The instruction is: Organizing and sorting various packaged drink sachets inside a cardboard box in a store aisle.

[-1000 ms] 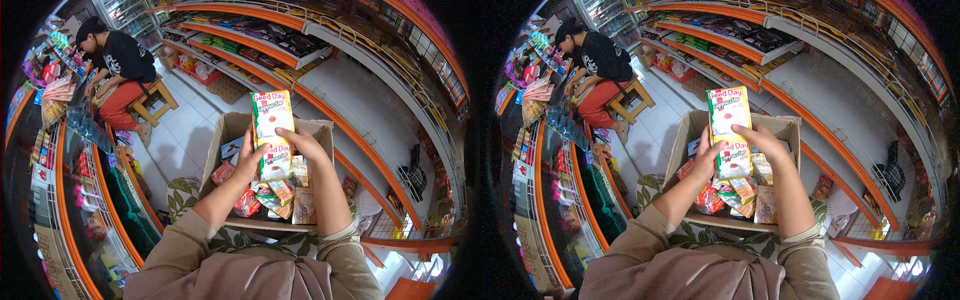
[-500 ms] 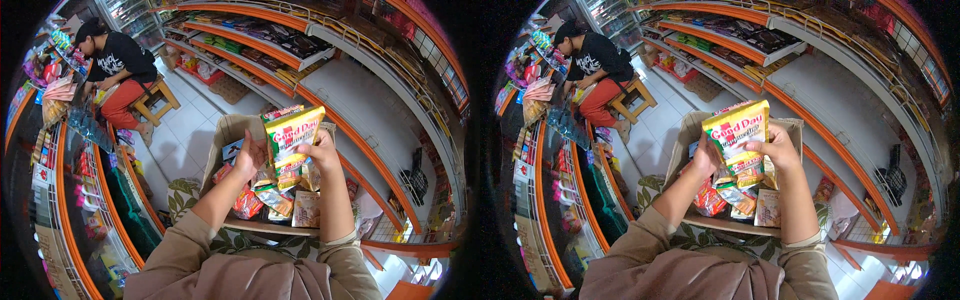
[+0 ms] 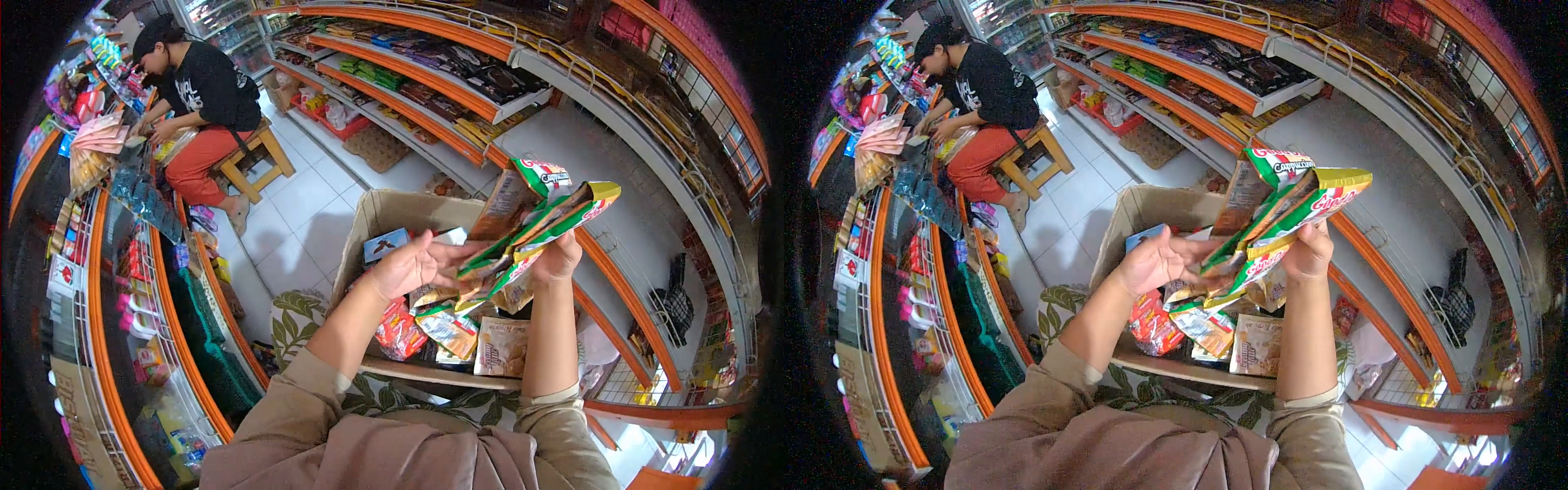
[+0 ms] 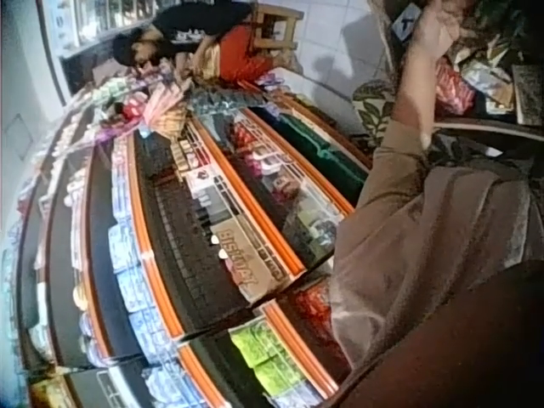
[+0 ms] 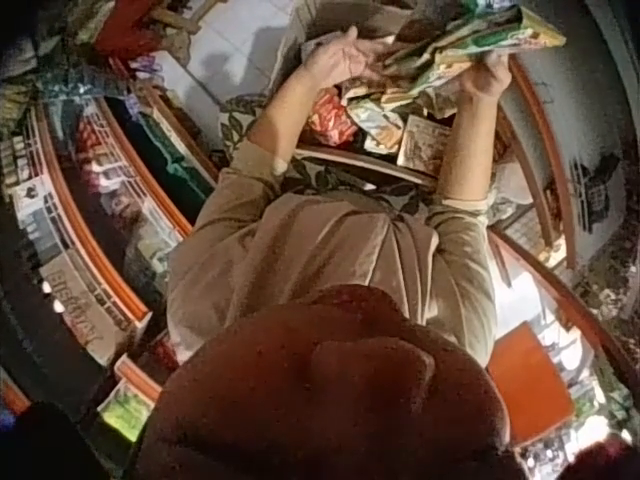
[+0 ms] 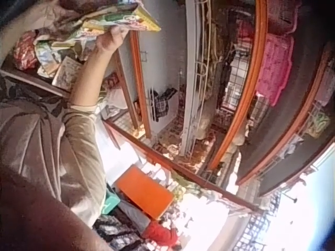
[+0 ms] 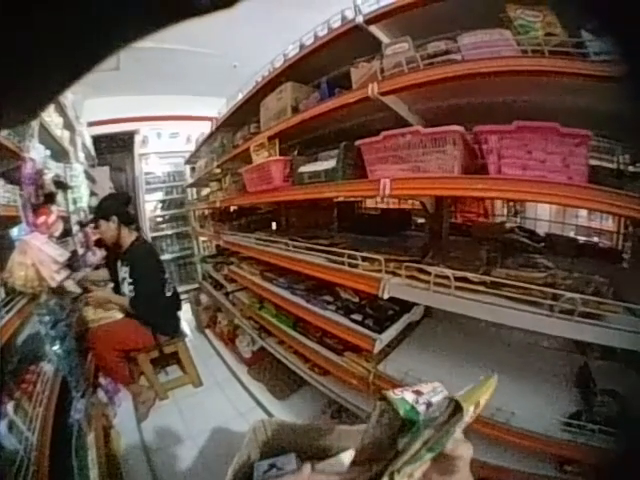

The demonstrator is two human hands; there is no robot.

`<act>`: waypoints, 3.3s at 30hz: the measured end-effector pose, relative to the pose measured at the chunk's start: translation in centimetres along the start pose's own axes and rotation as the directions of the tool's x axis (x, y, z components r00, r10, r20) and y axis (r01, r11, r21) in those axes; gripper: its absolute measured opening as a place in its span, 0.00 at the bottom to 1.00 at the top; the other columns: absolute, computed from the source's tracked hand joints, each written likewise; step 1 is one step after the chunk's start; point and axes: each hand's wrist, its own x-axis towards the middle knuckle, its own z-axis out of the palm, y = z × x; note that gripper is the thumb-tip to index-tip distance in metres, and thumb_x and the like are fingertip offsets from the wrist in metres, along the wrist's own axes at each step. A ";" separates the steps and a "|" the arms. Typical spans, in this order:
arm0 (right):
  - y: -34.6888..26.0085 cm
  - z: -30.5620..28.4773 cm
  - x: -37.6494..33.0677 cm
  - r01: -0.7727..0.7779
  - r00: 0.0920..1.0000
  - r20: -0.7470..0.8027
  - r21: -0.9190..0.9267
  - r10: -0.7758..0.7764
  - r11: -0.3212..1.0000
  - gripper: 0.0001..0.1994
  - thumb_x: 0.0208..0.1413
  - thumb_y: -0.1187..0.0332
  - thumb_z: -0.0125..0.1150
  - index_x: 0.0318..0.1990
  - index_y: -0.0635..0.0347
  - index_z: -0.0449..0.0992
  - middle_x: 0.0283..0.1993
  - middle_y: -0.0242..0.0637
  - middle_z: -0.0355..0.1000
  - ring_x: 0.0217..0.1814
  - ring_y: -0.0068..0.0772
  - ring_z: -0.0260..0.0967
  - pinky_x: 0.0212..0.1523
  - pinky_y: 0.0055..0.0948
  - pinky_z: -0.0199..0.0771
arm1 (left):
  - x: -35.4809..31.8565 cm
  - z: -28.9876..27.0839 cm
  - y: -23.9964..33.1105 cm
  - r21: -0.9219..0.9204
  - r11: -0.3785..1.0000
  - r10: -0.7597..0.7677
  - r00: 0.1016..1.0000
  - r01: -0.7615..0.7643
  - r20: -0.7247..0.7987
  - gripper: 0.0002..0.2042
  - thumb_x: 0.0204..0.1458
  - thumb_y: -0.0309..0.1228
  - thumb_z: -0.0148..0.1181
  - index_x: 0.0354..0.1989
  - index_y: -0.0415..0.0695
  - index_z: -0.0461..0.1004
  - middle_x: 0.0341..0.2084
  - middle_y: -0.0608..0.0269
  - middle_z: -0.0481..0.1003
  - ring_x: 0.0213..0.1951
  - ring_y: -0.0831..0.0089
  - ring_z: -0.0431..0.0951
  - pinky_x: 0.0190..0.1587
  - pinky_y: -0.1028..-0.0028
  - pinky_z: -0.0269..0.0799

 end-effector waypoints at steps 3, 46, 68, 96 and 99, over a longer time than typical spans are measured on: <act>0.1 -0.2 0.1 0.033 0.999 0.027 0.124 -0.036 0.992 0.23 0.48 0.62 0.61 0.51 0.65 0.69 0.47 0.48 0.72 0.48 0.47 0.71 0.49 0.44 0.72 | -0.4 -0.8 -0.2 0.017 0.989 -0.145 0.982 0.144 0.121 0.38 0.58 0.58 0.31 0.60 0.30 0.57 0.57 0.46 0.63 0.58 0.56 0.65 0.57 0.54 0.62; 3.4 4.2 0.9 -0.587 0.661 -0.158 -0.718 0.734 0.374 0.19 0.42 0.73 0.66 0.45 0.65 0.72 0.39 0.35 0.76 0.40 0.22 0.71 0.45 0.24 0.68 | -0.3 -6.8 1.0 0.157 0.764 0.540 0.486 -0.626 -0.687 0.25 0.61 0.47 0.42 0.58 0.41 0.60 0.56 0.59 0.64 0.58 0.67 0.63 0.61 0.67 0.52; 2.7 5.6 0.5 -0.012 0.999 -0.051 -0.517 -0.016 0.856 0.29 0.42 0.82 0.64 0.55 0.61 0.66 0.54 0.34 0.65 0.58 0.30 0.62 0.59 0.31 0.62 | 1.0 -6.2 -2.6 0.612 0.771 0.584 0.573 -0.173 -0.574 0.15 0.53 0.20 0.50 0.49 0.41 0.71 0.44 0.65 0.73 0.46 0.76 0.71 0.51 0.76 0.64; -0.2 1.7 1.9 -0.097 0.842 -0.538 -0.232 -0.045 0.968 0.13 0.55 0.63 0.58 0.43 0.62 0.72 0.47 0.39 0.70 0.46 0.30 0.69 0.44 0.29 0.72 | 2.6 1.3 -6.3 0.509 0.858 0.279 0.895 -0.070 -0.348 0.32 0.50 0.35 0.64 0.60 0.38 0.55 0.51 0.61 0.67 0.53 0.75 0.65 0.56 0.74 0.59; 0.4 1.2 1.7 -0.178 0.891 -0.448 -0.181 0.080 0.967 0.20 0.53 0.66 0.59 0.51 0.62 0.65 0.48 0.40 0.69 0.49 0.32 0.69 0.48 0.31 0.72 | 2.7 0.8 -6.1 0.414 0.901 0.296 0.880 -0.129 -0.370 0.30 0.51 0.30 0.62 0.61 0.39 0.55 0.52 0.62 0.67 0.53 0.76 0.65 0.57 0.75 0.59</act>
